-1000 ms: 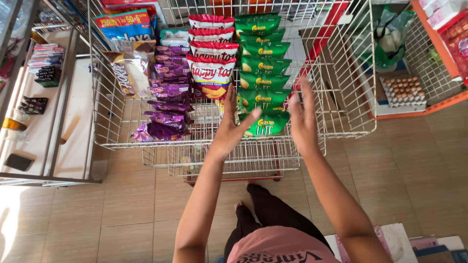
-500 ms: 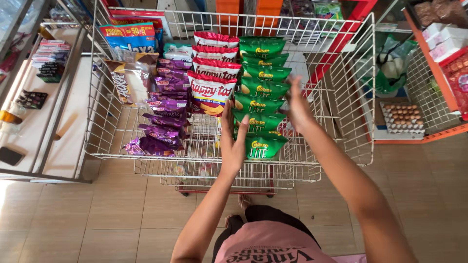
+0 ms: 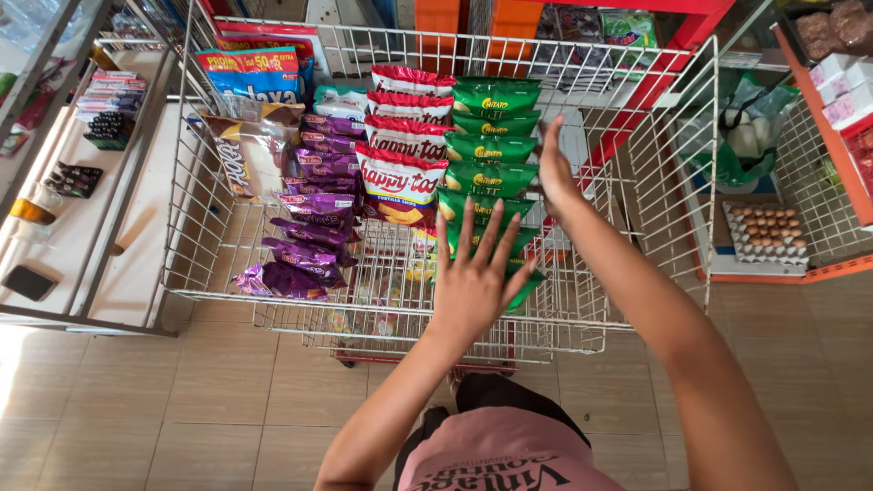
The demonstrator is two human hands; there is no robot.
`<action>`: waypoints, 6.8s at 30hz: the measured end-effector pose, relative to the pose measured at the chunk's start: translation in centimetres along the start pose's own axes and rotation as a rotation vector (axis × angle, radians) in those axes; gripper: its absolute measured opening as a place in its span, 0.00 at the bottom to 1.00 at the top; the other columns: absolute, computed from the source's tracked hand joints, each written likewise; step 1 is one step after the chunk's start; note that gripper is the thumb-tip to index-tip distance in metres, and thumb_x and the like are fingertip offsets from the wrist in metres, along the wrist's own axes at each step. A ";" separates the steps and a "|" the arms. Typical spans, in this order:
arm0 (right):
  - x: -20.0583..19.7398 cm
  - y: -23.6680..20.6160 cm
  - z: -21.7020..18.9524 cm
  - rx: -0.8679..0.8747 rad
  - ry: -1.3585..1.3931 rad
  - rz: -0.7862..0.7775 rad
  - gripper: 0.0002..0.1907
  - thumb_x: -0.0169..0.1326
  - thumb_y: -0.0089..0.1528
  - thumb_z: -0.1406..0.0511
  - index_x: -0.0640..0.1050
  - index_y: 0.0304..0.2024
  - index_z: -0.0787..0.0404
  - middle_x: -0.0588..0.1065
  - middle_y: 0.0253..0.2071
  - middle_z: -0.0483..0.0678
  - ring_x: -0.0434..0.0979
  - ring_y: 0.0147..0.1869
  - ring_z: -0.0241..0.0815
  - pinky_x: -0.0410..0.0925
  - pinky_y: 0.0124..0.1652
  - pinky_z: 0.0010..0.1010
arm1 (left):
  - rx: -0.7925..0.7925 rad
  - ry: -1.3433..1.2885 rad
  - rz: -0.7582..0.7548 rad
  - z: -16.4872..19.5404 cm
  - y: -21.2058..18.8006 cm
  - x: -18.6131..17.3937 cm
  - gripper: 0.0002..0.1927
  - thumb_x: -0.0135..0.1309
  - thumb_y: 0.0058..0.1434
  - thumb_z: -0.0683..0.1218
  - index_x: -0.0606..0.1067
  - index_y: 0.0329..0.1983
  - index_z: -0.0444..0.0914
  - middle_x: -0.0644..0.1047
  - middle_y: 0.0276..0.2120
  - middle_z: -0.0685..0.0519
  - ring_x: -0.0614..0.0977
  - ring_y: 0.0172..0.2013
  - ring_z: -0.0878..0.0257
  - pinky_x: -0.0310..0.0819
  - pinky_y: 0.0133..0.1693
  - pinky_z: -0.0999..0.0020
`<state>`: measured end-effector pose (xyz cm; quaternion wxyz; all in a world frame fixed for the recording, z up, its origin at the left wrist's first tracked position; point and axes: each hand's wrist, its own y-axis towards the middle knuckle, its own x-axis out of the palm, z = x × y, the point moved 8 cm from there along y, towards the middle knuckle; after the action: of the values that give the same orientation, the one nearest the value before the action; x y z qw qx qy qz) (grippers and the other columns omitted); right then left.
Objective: The person repeatedly picks snack bags from a cardboard box on the floor and places them into a wire shopping cart, arranging them in neat rows. The person handles purple, red, and green snack bags, stacking them vertically in the cart.
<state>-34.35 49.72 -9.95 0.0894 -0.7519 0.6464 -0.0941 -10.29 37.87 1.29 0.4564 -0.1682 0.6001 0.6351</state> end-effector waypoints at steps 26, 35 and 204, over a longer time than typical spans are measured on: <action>2.1 -20.8 0.4 -0.250 0.006 -0.146 0.57 0.54 0.64 0.40 0.35 0.79 0.50 0.34 0.86 0.52 0.54 0.76 0.67 0.58 0.66 0.55 | -0.223 -0.332 -0.101 -4.3 -2.1 -2.7 0.28 0.43 0.76 0.53 0.61 0.76 0.38 0.57 0.77 0.48 0.53 0.78 0.50 0.41 0.75 0.41; 0.7 -24.9 -4.0 -0.621 -0.724 -0.065 0.40 0.70 0.52 0.58 0.72 0.66 0.54 0.65 0.69 0.53 0.69 0.71 0.49 0.73 0.57 0.41 | -0.094 -0.145 -0.125 -3.9 -2.9 -1.2 0.51 0.53 0.58 0.72 0.58 0.78 0.44 0.51 0.78 0.54 0.49 0.78 0.55 0.33 0.69 0.23; 14.3 -56.2 19.0 -0.307 -0.314 -0.861 0.24 0.58 0.65 0.56 0.77 0.58 0.64 0.79 0.41 0.41 0.76 0.43 0.27 0.70 0.41 0.21 | -1.245 -1.029 0.843 9.4 -54.0 -20.7 0.19 0.50 0.72 0.52 0.81 0.48 0.32 0.82 0.36 0.54 0.82 0.35 0.69 0.78 0.42 0.72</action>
<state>26.31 44.16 -13.51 0.0270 -0.9608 0.2614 0.0887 45.93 31.24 -13.73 0.2245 0.1534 -0.1175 0.9551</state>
